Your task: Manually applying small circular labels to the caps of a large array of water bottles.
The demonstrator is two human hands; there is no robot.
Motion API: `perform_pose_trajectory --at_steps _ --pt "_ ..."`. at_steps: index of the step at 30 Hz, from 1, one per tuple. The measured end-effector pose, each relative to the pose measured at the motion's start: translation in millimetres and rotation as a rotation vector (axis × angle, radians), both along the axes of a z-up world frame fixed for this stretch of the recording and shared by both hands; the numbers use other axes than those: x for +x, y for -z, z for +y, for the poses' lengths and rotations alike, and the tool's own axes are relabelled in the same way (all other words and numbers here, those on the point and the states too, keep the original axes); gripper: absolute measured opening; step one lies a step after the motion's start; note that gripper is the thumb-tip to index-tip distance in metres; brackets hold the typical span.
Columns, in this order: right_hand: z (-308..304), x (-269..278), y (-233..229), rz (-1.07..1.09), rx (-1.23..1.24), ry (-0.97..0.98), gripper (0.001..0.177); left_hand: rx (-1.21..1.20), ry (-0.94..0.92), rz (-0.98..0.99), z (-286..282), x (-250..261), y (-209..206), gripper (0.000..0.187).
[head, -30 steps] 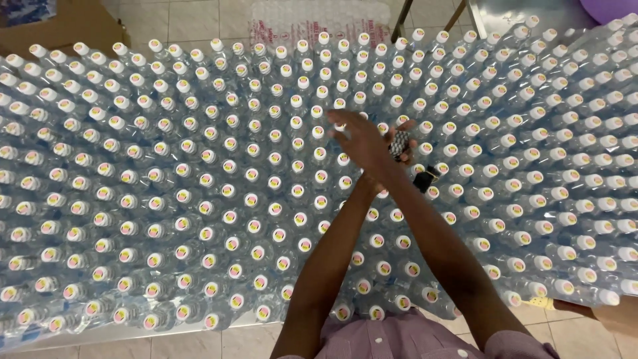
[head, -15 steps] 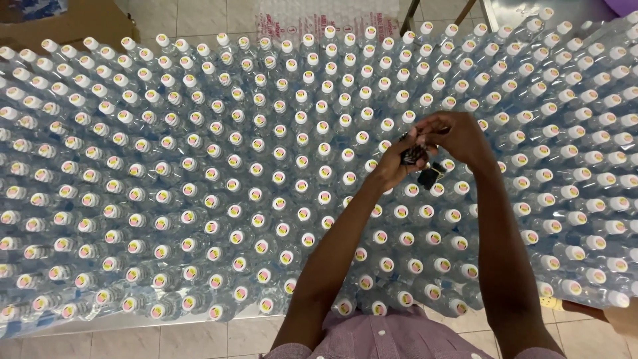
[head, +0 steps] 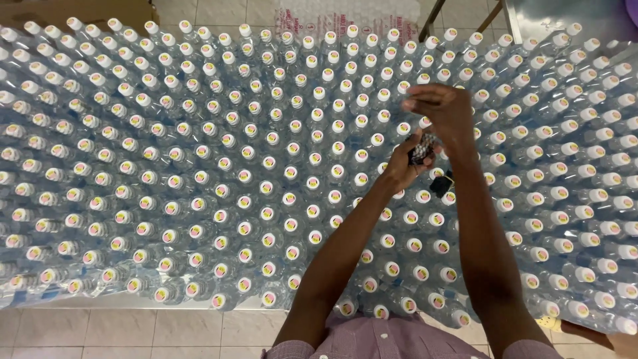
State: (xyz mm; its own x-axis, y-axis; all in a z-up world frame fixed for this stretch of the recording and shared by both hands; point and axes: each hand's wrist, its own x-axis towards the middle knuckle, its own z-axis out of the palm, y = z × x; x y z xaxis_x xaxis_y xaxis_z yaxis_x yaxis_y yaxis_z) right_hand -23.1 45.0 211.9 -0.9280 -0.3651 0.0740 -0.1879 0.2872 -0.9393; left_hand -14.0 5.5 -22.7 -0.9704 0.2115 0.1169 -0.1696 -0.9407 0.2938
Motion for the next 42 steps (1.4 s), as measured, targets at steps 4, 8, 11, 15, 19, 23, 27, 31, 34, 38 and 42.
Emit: perform_pose_trajectory --at_steps 4,8,11,15,19,23,27,31,34,38,42 --pt "-72.7 -19.0 48.4 -0.06 -0.143 -0.162 0.028 -0.377 -0.061 -0.086 -36.8 40.2 -109.0 0.029" --pt "-135.1 -52.4 112.6 0.008 -0.131 -0.254 0.022 -0.199 0.157 0.282 -7.5 23.2 -47.9 0.034" --pt "-164.9 -51.6 123.7 0.043 -0.097 -0.241 0.025 0.653 0.541 0.602 -7.1 -63.8 69.0 0.058" --pt "-193.7 -67.4 156.7 0.13 0.011 -0.217 0.026 0.623 0.407 0.592 -11.1 -60.3 67.8 0.06" --pt "-191.6 -70.2 171.9 0.254 0.038 -0.279 0.021 0.624 0.483 0.613 -11.1 -67.5 73.9 0.059" --pt "-176.4 -57.6 160.2 0.342 0.131 -0.344 0.016 0.631 0.507 0.669 -3.6 -63.6 64.4 0.056" --pt "-165.2 -48.2 146.4 0.33 0.114 -0.379 0.014 0.641 0.526 0.665 -3.2 -65.1 65.7 0.056" --pt "-162.2 -47.6 141.2 0.322 0.177 -0.458 0.009 0.644 0.56 0.663 -3.7 -69.5 69.2 0.056" --pt "-165.6 -54.1 154.3 0.376 0.261 -0.472 0.011 0.689 0.581 0.654 -0.5 -73.6 78.3 0.057" --pt "-165.8 -46.5 145.5 0.447 0.366 -0.491 0.012 0.721 0.484 0.596 0.3 -57.7 66.9 0.059" --pt "-164.4 -39.9 137.7 0.382 0.442 -0.481 0.024 0.729 0.47 0.584 0.9 -56.5 63.9 0.059"
